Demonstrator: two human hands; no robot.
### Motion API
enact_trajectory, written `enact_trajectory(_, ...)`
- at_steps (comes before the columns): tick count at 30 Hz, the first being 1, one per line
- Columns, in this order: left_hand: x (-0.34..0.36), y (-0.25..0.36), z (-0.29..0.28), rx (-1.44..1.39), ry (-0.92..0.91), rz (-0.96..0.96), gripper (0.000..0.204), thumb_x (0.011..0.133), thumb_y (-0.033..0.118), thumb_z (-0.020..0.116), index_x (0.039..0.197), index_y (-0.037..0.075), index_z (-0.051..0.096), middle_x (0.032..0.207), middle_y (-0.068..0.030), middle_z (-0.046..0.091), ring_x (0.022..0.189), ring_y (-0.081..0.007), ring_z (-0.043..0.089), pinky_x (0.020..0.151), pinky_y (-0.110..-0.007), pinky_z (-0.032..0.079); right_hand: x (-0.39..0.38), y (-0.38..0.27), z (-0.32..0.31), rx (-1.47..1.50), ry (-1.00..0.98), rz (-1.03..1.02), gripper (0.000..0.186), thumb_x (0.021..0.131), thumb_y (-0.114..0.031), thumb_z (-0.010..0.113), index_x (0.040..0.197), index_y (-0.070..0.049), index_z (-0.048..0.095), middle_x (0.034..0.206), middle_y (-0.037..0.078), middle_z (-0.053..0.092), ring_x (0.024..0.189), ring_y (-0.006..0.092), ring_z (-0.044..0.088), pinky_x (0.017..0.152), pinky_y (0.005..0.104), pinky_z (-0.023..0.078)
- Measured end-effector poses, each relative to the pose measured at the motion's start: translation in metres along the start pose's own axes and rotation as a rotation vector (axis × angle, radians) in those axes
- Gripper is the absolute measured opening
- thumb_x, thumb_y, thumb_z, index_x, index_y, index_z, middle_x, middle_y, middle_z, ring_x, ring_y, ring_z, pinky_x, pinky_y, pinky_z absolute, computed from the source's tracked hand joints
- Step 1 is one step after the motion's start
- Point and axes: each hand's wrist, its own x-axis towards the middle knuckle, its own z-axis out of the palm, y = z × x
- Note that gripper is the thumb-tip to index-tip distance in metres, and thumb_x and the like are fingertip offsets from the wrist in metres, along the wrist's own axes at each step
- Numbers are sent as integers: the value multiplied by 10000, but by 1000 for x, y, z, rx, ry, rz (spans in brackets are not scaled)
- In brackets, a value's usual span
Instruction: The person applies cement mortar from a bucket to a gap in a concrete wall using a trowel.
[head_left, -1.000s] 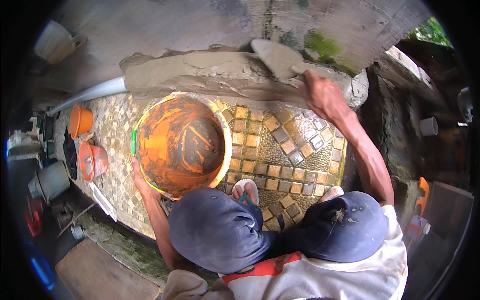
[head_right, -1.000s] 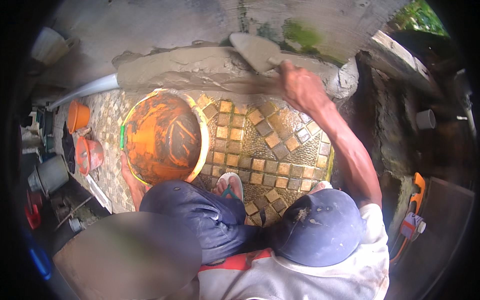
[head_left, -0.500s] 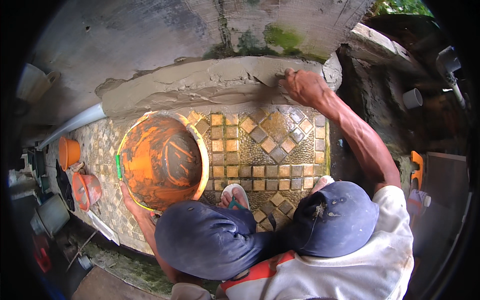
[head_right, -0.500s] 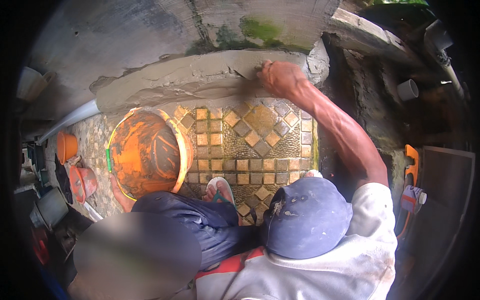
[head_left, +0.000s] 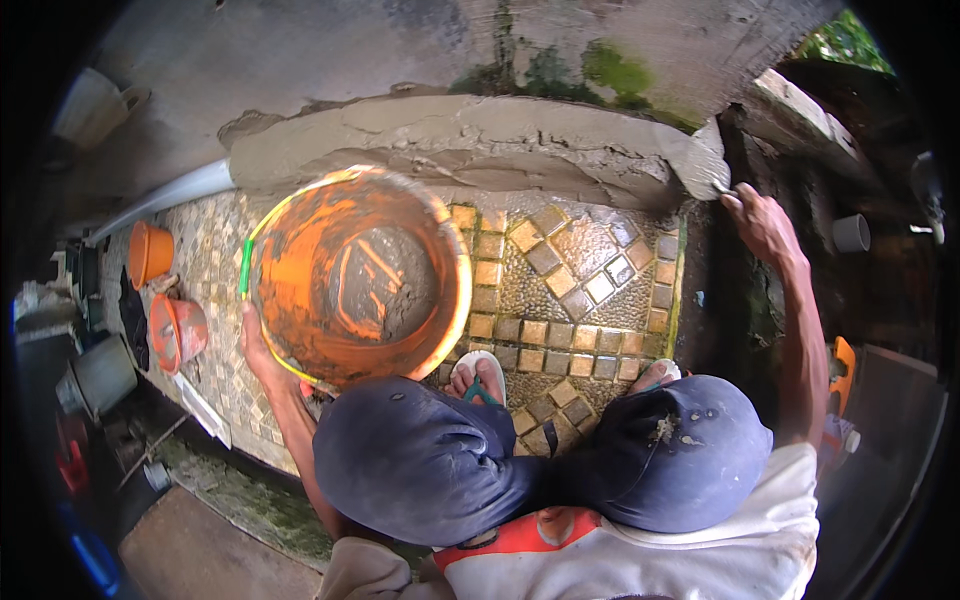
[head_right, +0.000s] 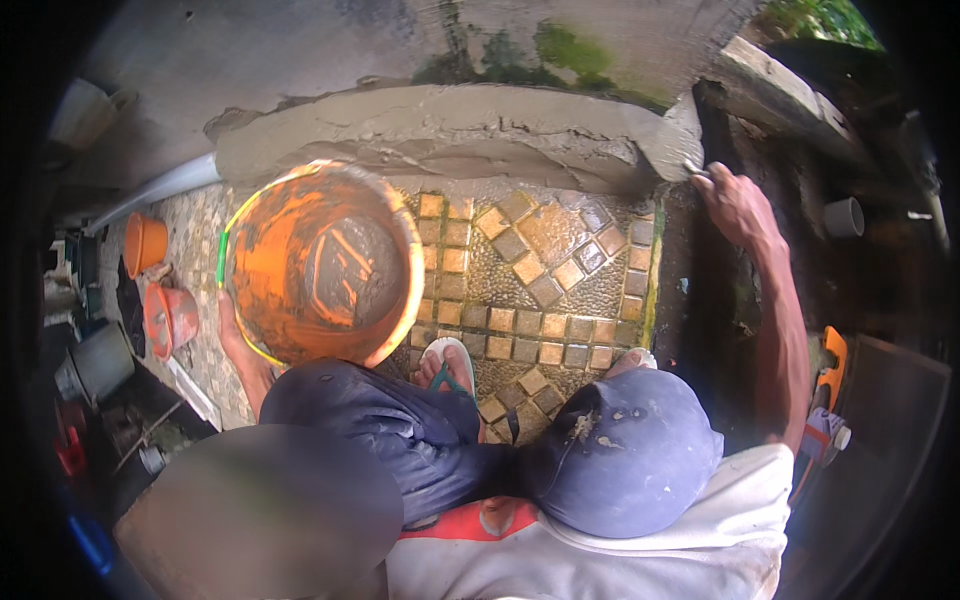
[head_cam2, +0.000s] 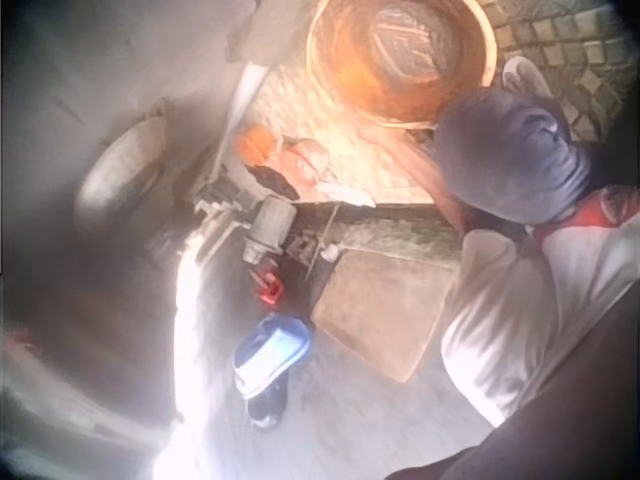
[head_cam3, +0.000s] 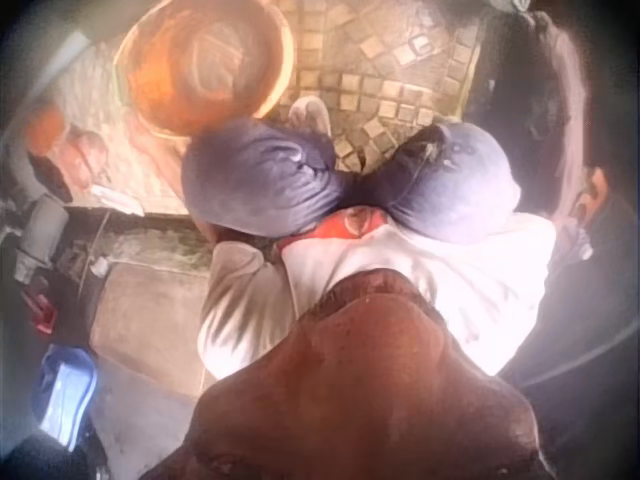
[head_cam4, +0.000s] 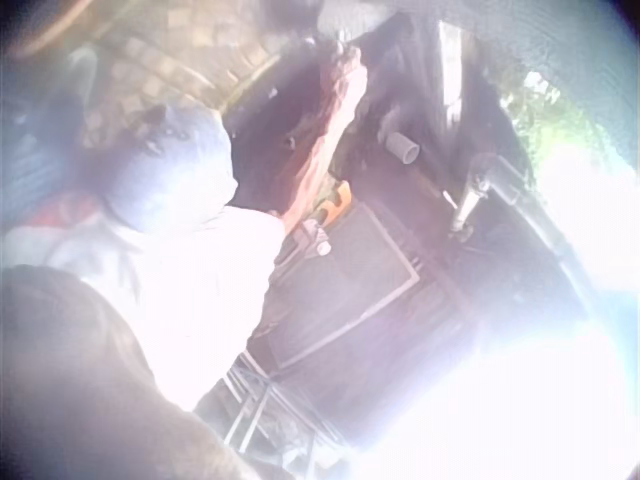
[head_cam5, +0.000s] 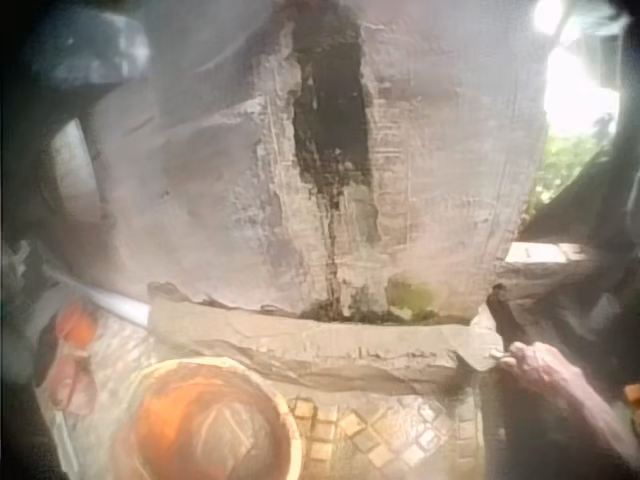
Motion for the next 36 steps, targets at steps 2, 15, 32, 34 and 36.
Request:
enact_trajectory(2,-5,9,30,47,-72,61,527,1107,406,564,1372,-46,618,1241,-156,703,1055,-242,709,918,-389,578,-19,2,-1,95,30,25,400,1106,-392,538,1091,1,612,833,284,636,797,476,632,736,532,468)
enact_trajectory(15,-45,43,185,654,-341,292,362,1058,339,671,849,43,670,730,51,520,674,-59,451,591,-283,388,-41,-243,97,211,68,-693,300,1027,-164,601,1294,-37,647,1087,206,712,848,391,737,689,445,655)
enact_trajectory(32,-74,32,187,652,-508,358,355,1021,274,712,808,5,621,608,-14,525,581,-76,455,538,-329,413,-39,-260,122,-59,-275,-668,477,1088,-172,480,1550,-56,485,1393,286,646,1024,432,749,807,487,669)
enact_trajectory(34,-73,29,188,634,-529,381,355,1016,278,716,806,7,622,605,-24,524,574,-83,453,538,-336,415,-44,-253,132,-138,-255,-790,486,1067,-151,488,1538,-31,483,1408,277,636,1048,427,741,823,482,663)
enact_trajectory(36,-71,27,192,587,-516,406,355,1013,276,720,803,7,622,604,-22,522,573,-83,451,534,-336,411,-48,-240,137,-116,-72,-961,490,988,-115,560,1462,11,552,1373,246,664,1064,390,740,830,452,657)
